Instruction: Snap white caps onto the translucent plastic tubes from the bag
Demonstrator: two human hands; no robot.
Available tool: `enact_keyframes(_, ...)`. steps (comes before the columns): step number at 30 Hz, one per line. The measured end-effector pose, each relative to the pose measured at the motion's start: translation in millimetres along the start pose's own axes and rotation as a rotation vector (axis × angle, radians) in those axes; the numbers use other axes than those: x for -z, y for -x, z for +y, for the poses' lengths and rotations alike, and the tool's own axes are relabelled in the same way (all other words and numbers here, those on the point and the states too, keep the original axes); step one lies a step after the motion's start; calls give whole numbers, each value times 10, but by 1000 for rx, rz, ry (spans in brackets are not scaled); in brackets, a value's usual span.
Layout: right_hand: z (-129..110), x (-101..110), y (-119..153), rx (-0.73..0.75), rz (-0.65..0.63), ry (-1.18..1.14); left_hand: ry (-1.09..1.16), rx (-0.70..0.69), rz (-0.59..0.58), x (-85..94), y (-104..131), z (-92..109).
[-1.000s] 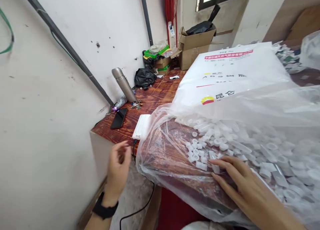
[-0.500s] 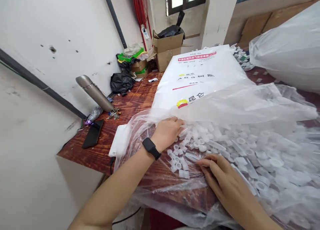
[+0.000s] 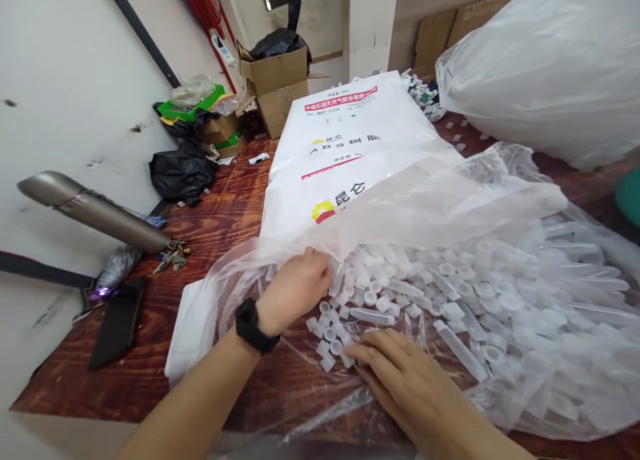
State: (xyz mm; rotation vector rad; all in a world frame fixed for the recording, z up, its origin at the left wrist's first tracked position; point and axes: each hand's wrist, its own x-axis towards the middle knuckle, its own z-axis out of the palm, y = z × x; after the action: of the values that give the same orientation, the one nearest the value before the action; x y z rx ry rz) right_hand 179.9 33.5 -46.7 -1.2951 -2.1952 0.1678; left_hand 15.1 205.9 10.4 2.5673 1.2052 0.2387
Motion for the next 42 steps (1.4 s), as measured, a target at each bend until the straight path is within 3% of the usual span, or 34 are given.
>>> enact_keyframes(3,76,95,45,-105,53,-87,177,16,38,87,160,24)
enact_keyframes(6,128,184,83,-288,157,-268,791,240,86,90,389,175)
enact_keyframes(9,157,231,100,-435,274,-452,1404,547,168,-32,620,459)
enact_keyframes(11,166,264,96,-483,342,-603,1609,680,275,-153,733,688)
enact_keyframes(14,177,343,68,-519,397,-794,1777,775,423,-338,829,1003)
enact_keyframes(19,215,488,37,-541,393,-989,1836,768,507,-594,938,1303)
enact_keyframes(23,216,546,109,-481,344,-1056,1815,782,592,-682,1010,1450)
enact_keyframes(27,218,570,214,-371,252,-864,1838,821,673,-641,1039,1593)
enact_keyframes(31,219,603,249,-237,294,-654,1793,872,734,-574,1088,1662)
enact_keyframes(34,162,619,247,-144,306,-615,1756,808,714,-554,1171,1656)
enact_keyframes(38,12,589,328,-233,235,-603,1653,656,682,-558,1322,1632)
enact_keyframes(42,-79,555,525,-329,42,-696,1622,592,676,-581,1460,1608)
